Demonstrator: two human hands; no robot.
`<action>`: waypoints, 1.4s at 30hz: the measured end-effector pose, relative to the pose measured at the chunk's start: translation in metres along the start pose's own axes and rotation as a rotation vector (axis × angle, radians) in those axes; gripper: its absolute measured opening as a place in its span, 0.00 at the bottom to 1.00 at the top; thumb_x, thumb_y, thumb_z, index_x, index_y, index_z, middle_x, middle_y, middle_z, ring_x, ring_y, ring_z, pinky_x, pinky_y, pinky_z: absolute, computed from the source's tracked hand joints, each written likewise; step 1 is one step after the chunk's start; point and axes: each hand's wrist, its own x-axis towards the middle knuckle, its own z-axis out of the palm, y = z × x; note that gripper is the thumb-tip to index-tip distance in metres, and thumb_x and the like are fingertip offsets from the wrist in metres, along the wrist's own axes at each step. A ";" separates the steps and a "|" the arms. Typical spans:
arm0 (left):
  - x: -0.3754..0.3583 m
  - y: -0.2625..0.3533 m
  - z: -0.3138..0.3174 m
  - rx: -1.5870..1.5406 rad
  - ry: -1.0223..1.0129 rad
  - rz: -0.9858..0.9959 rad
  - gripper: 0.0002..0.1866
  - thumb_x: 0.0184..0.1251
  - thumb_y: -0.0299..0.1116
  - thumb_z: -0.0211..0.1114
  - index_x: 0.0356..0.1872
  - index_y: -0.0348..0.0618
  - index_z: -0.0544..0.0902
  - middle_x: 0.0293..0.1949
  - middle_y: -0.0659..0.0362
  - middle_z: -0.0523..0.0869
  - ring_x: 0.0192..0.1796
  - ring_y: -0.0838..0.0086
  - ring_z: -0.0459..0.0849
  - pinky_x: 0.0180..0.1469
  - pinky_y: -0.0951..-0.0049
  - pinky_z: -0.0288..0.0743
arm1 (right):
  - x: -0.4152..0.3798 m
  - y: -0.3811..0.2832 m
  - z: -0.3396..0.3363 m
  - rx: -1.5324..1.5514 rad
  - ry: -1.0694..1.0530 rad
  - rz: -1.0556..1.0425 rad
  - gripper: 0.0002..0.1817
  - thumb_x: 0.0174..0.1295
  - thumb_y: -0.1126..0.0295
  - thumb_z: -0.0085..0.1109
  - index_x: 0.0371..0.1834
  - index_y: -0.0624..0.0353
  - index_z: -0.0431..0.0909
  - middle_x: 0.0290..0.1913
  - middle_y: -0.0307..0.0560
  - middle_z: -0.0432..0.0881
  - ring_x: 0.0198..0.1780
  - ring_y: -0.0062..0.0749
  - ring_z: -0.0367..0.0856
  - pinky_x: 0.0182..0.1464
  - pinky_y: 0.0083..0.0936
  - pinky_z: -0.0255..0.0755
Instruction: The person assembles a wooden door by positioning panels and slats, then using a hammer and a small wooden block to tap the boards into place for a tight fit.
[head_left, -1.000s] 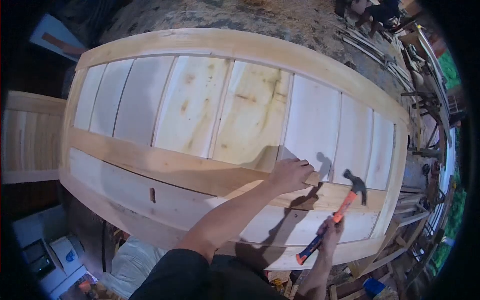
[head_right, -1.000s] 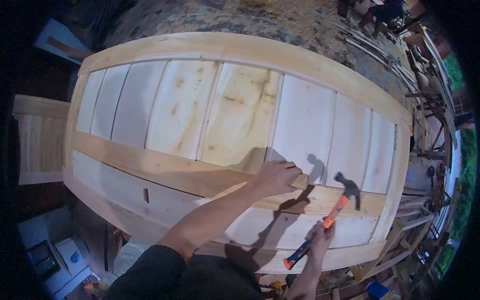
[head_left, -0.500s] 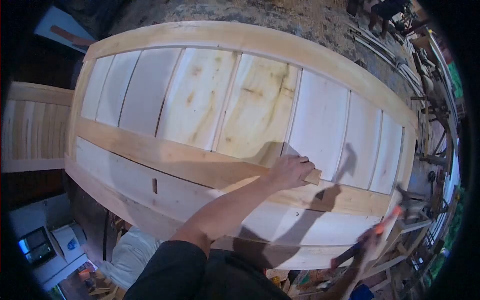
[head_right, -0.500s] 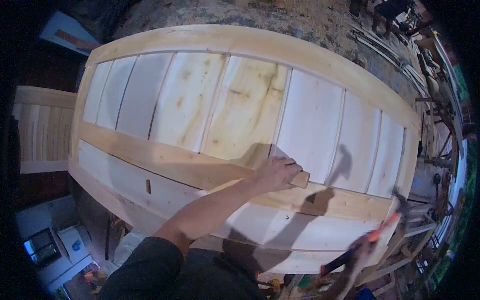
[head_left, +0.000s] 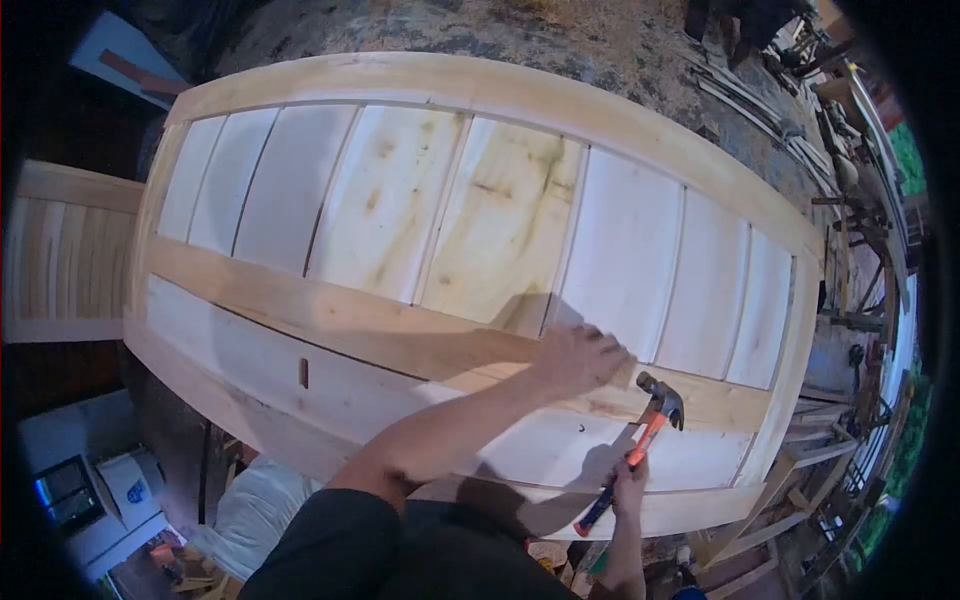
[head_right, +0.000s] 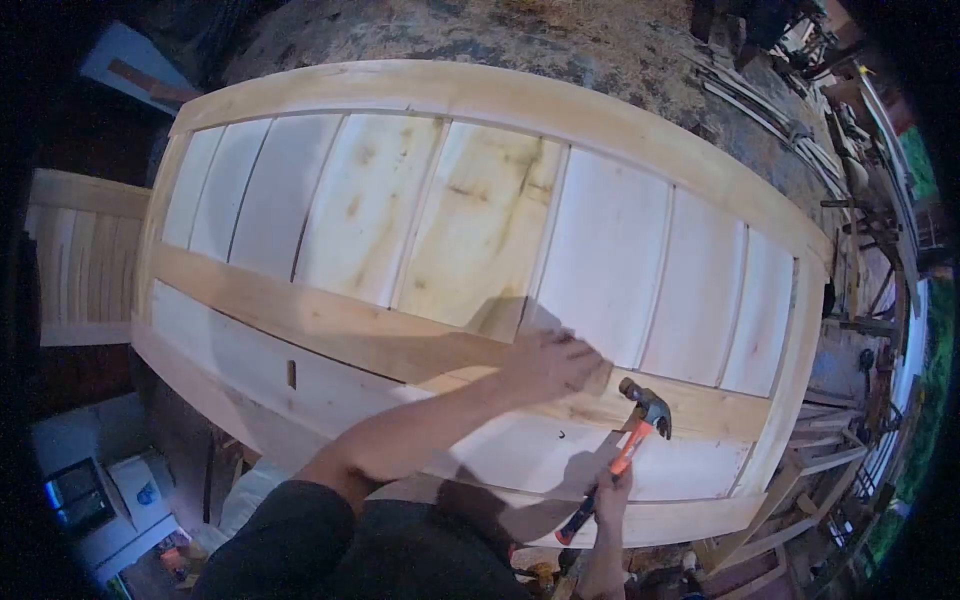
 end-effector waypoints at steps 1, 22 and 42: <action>-0.004 0.016 0.006 0.030 0.046 0.071 0.19 0.56 0.41 0.70 0.49 0.53 0.83 0.47 0.62 0.85 0.49 0.65 0.86 0.50 0.59 0.80 | 0.008 0.028 -0.003 -0.003 0.013 -0.043 0.11 0.66 0.79 0.53 0.48 0.56 0.66 0.23 0.37 0.69 0.16 0.21 0.70 0.17 0.22 0.68; 0.134 0.097 0.121 -0.280 -0.109 -0.114 0.25 0.55 0.43 0.76 0.55 0.50 0.83 0.51 0.57 0.86 0.58 0.58 0.84 0.61 0.56 0.76 | 0.037 -0.098 -0.188 0.176 0.240 -0.032 0.17 0.73 0.75 0.52 0.62 0.56 0.65 0.28 0.36 0.72 0.20 0.19 0.70 0.20 0.21 0.69; 0.142 0.099 0.114 -0.156 -0.257 -0.192 0.26 0.56 0.46 0.74 0.56 0.54 0.81 0.53 0.61 0.85 0.58 0.60 0.85 0.57 0.54 0.81 | 0.122 -0.090 -0.300 0.334 0.463 -0.205 0.05 0.74 0.72 0.50 0.48 0.53 0.67 0.25 0.36 0.73 0.22 0.20 0.73 0.24 0.19 0.73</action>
